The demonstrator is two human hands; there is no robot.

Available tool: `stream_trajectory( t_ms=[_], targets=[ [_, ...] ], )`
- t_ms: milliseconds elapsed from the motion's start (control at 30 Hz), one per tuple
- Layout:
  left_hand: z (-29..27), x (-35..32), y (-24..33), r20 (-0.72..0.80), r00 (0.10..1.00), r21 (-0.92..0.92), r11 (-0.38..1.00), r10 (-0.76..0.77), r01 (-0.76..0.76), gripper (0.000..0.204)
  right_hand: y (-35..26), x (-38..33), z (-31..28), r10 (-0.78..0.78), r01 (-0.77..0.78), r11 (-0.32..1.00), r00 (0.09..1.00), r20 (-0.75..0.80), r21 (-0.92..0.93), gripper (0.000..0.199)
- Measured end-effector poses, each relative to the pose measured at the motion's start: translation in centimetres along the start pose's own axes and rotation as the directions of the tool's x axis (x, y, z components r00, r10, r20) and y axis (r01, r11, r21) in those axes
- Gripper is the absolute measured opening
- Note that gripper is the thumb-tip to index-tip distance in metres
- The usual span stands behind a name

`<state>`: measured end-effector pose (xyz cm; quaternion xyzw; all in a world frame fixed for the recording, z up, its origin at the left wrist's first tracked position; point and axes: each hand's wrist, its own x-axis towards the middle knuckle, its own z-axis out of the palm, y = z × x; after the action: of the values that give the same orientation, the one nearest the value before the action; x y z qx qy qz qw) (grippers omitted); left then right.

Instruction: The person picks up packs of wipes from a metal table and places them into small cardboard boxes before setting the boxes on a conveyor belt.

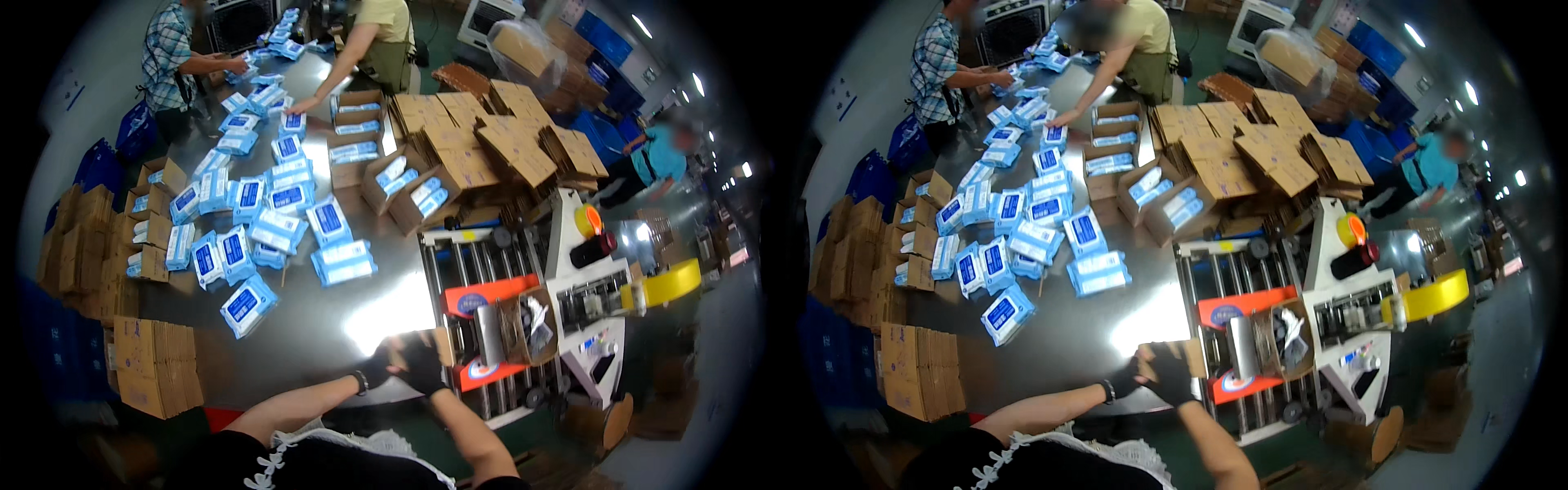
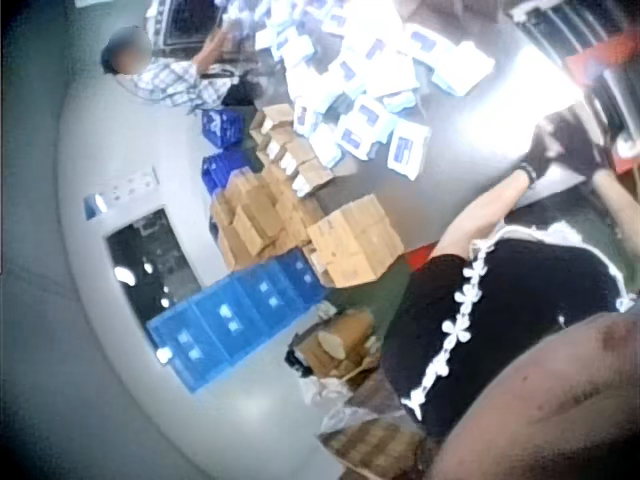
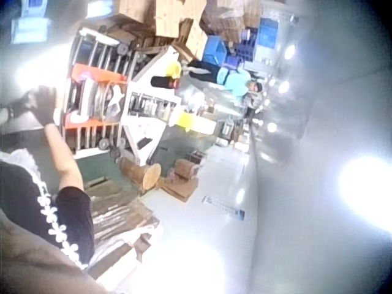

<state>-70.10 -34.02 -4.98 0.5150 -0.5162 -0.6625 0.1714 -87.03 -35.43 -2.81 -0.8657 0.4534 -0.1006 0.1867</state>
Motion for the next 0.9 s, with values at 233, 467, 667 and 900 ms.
stream_trajectory(
  t_ms=[233,467,667,900],
  targets=[
    [-6.7,13.3,3.7,-0.141,0.599,0.758,0.475,0.788,-0.447,0.049,8.5,-1.3,-4.8,0.074,-0.069,0.997,0.984,-0.165,0.039,0.072],
    [-32.4,23.8,20.7,-0.571,0.616,0.788,0.573,0.543,0.227,0.075,10.0,11.5,-7.7,0.166,-0.074,0.975,0.867,-0.47,0.208,0.055],
    [-35.6,29.0,17.8,-0.55,0.812,0.766,0.507,0.196,0.396,0.04,12.4,32.6,-9.4,0.101,-0.118,0.986,0.985,-0.138,-0.117,0.042],
    [-33.4,24.2,14.4,-0.157,0.93,0.956,0.286,0.333,0.059,0.031,2.8,26.6,0.1,0.099,-0.189,0.959,0.922,-0.373,-0.211,0.007]
  ],
)
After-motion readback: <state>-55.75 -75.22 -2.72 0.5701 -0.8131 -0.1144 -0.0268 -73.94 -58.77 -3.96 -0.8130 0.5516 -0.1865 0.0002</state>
